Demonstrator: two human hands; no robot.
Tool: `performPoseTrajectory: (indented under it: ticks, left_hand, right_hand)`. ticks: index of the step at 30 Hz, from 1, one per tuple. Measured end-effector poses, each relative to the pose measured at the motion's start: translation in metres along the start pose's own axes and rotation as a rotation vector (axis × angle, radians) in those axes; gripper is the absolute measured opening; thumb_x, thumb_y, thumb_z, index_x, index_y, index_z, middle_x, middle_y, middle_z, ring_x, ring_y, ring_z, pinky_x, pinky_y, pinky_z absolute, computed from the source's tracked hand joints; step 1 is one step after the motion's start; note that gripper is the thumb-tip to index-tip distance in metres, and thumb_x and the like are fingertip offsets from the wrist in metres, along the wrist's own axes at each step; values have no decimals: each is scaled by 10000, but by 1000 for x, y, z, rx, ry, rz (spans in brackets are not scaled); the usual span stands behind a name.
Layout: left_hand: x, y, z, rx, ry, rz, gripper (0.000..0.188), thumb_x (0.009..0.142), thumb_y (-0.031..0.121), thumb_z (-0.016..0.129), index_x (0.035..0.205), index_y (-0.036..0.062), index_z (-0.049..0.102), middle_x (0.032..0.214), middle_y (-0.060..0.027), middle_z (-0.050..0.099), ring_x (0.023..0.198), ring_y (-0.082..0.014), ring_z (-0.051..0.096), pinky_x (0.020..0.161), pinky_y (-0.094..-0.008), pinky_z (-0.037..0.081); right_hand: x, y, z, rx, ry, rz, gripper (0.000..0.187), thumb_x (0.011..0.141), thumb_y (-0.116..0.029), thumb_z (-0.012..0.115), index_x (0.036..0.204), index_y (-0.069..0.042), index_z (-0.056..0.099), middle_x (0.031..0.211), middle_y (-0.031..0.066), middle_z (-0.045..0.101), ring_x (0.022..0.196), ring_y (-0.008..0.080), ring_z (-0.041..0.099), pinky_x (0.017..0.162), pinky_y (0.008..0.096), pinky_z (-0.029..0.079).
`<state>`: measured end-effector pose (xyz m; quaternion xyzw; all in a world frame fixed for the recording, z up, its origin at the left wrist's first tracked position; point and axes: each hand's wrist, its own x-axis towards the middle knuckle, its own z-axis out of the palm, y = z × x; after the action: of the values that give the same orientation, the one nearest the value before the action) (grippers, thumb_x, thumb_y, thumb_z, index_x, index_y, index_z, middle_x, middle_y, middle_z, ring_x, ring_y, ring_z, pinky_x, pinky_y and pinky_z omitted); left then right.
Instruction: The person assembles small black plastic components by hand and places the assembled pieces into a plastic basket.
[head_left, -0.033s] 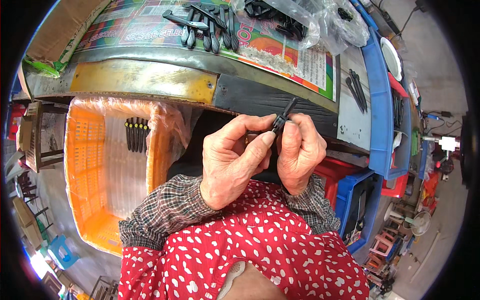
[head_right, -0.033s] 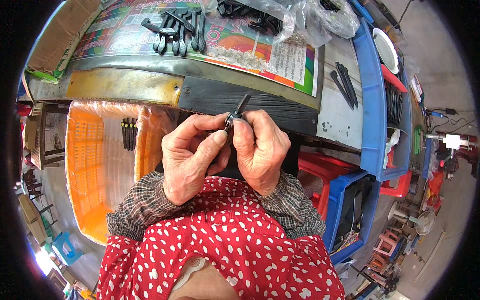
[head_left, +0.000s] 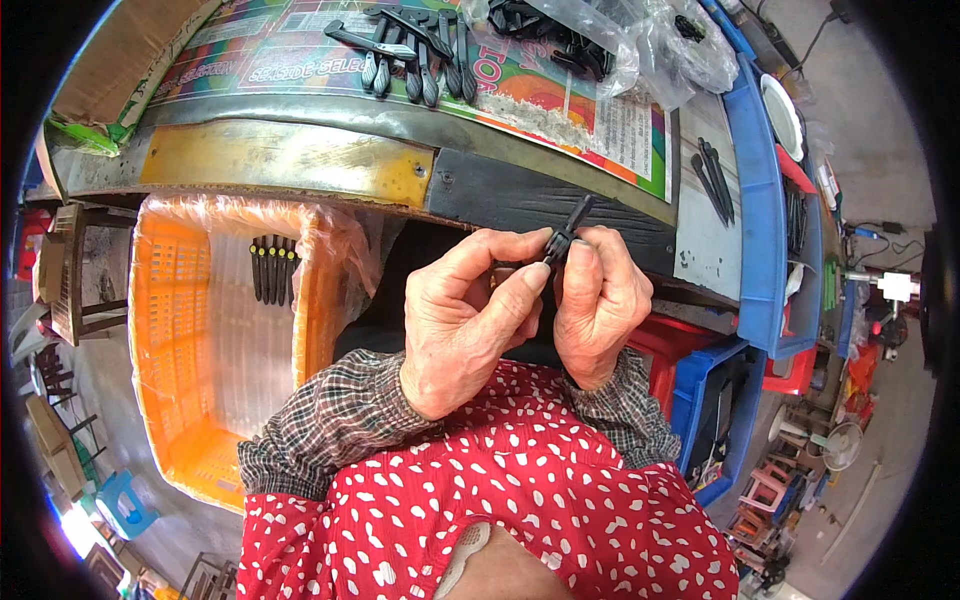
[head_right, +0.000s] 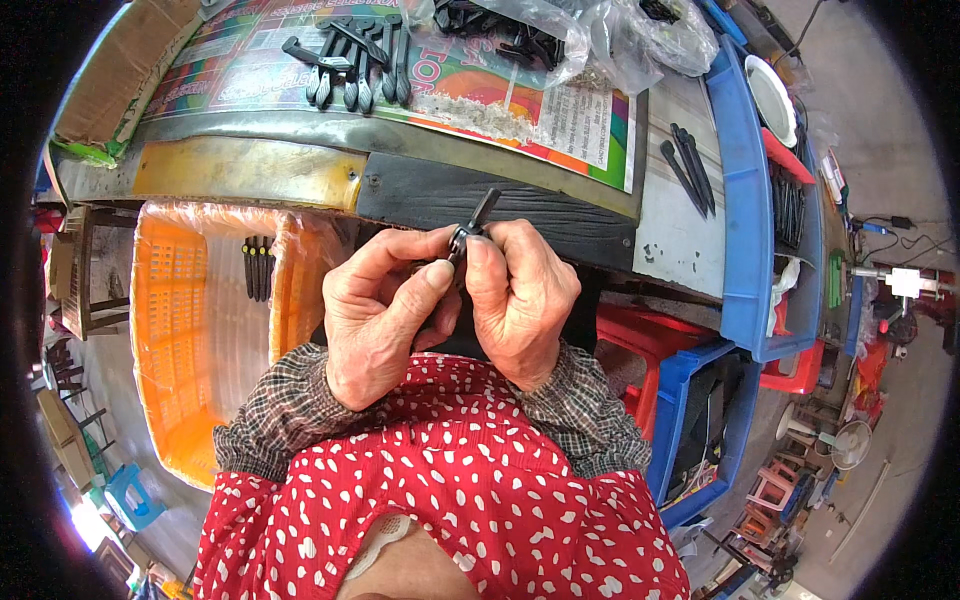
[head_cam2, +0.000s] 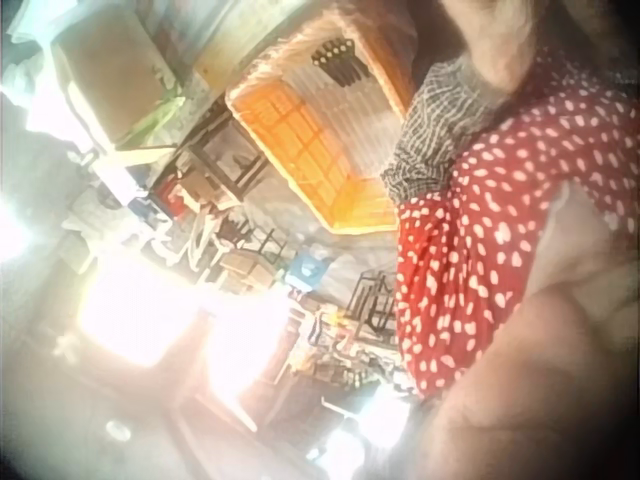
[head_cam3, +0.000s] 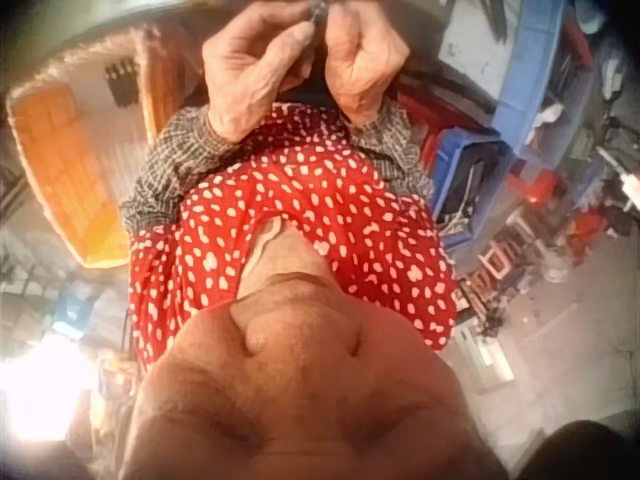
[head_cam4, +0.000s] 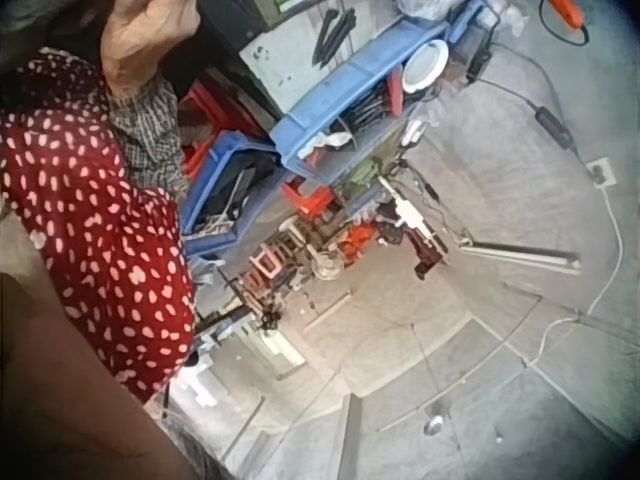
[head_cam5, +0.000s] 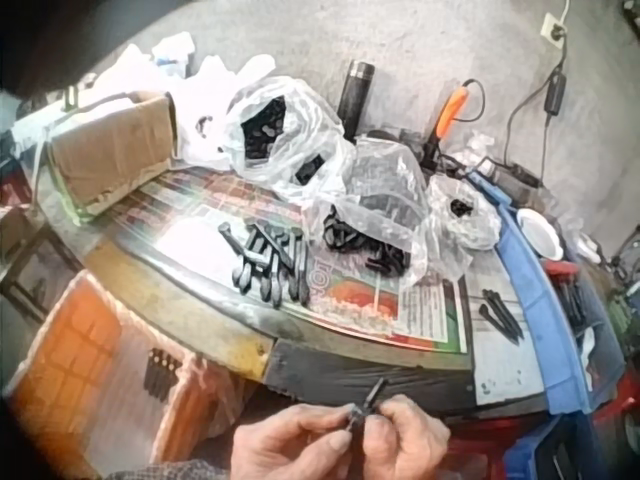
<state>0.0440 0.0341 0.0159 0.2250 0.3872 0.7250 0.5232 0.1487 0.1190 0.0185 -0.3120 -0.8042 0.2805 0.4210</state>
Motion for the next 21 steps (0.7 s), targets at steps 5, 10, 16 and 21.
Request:
performPoseTrajectory:
  ticks: [5,10,16,21]
  left_hand:
    - [-1,0,2,-43,13,-2,208,896,8,557,1100,-24,583,739,1,593,572,-24,499,498,-160,402]
    - [-4,2,3,-44,-21,6,213,896,5,556,1105,-26,582,797,-17,602,596,-28,508,504,-164,410]
    - [-6,6,4,-86,-50,-7,217,897,-1,553,1112,-24,578,853,-32,605,608,-35,516,509,-165,414]
    - [-5,7,4,-97,-50,-38,224,896,4,559,1117,-23,575,826,-28,608,596,-36,518,507,-162,412]
  right_hand:
    - [2,-1,1,-35,28,-92,255,935,-156,476,793,42,553,640,83,498,540,151,466,507,286,380]
    - [0,-2,4,-8,125,-113,210,861,-170,632,875,13,531,657,67,508,511,160,515,481,269,412]
    - [-7,1,13,287,286,-103,352,793,-142,736,1008,10,503,713,34,533,551,63,460,498,179,375]
    - [-7,1,10,237,294,-177,299,767,-80,750,951,30,542,772,75,574,569,74,501,490,190,396]
